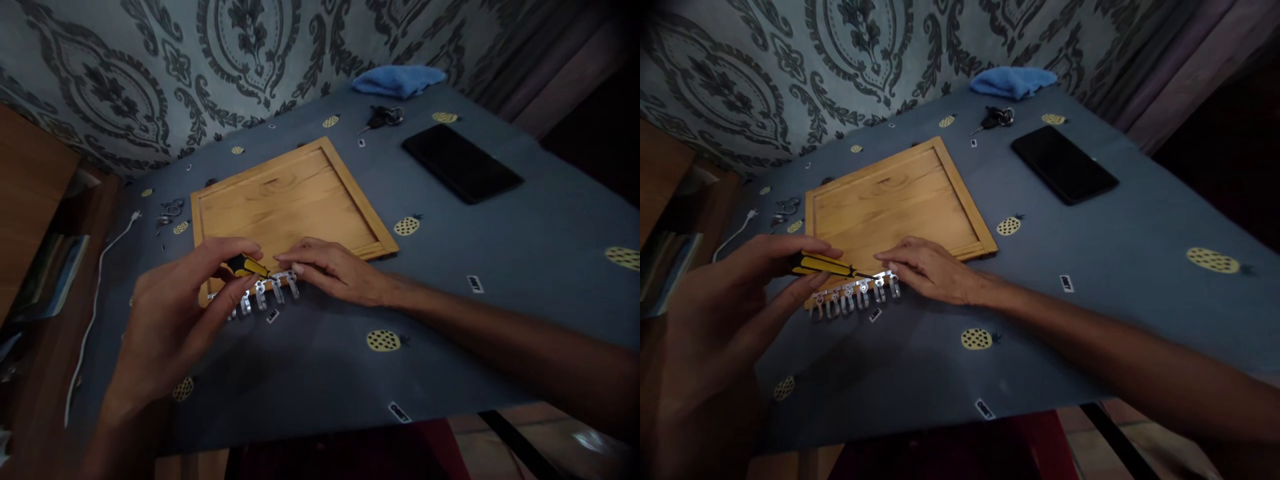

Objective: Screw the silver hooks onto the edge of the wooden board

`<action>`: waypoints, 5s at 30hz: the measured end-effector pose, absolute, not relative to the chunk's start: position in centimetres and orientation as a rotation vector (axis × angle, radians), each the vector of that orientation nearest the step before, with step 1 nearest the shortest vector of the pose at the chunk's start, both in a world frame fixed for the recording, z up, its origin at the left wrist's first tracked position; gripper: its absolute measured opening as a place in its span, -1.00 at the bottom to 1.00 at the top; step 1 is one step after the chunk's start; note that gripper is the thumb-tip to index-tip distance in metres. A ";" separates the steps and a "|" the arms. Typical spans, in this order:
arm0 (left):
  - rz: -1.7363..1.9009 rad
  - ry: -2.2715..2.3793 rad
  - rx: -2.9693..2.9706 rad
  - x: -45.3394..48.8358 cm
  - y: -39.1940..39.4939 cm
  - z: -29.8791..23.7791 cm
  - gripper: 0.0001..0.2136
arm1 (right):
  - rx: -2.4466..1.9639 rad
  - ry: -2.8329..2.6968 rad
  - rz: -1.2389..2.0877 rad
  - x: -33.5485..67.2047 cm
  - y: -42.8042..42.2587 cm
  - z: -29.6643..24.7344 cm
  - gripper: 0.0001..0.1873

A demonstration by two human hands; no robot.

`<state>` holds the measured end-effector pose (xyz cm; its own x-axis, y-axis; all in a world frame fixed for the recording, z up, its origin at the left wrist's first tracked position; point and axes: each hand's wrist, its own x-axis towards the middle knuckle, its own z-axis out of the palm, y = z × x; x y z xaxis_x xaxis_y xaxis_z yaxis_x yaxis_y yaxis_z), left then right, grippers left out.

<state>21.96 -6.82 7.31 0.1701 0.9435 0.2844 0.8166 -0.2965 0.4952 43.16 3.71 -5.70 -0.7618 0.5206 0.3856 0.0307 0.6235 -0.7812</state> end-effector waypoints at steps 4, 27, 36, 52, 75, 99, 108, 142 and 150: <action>0.802 1.708 2.202 22.2 -6.9 7.4 -0.84 | -0.433 -2.289 1.053 43.1 3.8 -5.6 -0.56; 0.682 1.517 2.430 21.8 -6.2 7.1 -0.81 | -0.457 -2.218 1.048 43.0 4.0 -5.6 -0.56; 0.678 1.520 2.474 21.6 -6.3 6.9 -0.82 | -0.497 -2.197 1.058 43.1 4.1 -5.7 -0.56; 0.721 1.594 2.408 21.9 -6.3 6.5 -0.79 | -0.502 -2.197 1.058 43.1 4.0 -5.6 -0.60; 0.849 1.773 2.256 21.6 -6.9 8.0 -0.85 | -0.558 -2.155 1.140 43.1 4.0 -5.5 -0.60; 1.067 1.805 2.211 18.8 -7.8 4.7 -0.80 | -0.539 -2.279 1.438 39.2 4.6 -3.9 -0.34; 1.024 1.815 2.298 19.1 -7.7 4.2 -0.79 | -0.511 -2.316 1.422 39.3 4.7 -3.6 -0.43; 1.151 1.666 2.296 19.1 -7.3 3.5 -0.86 | -0.575 -2.603 0.871 38.3 1.9 -3.8 -0.15; 1.190 1.651 2.331 19.0 -7.0 3.2 -0.87 | -0.565 -2.584 0.908 38.3 1.9 -4.0 -0.24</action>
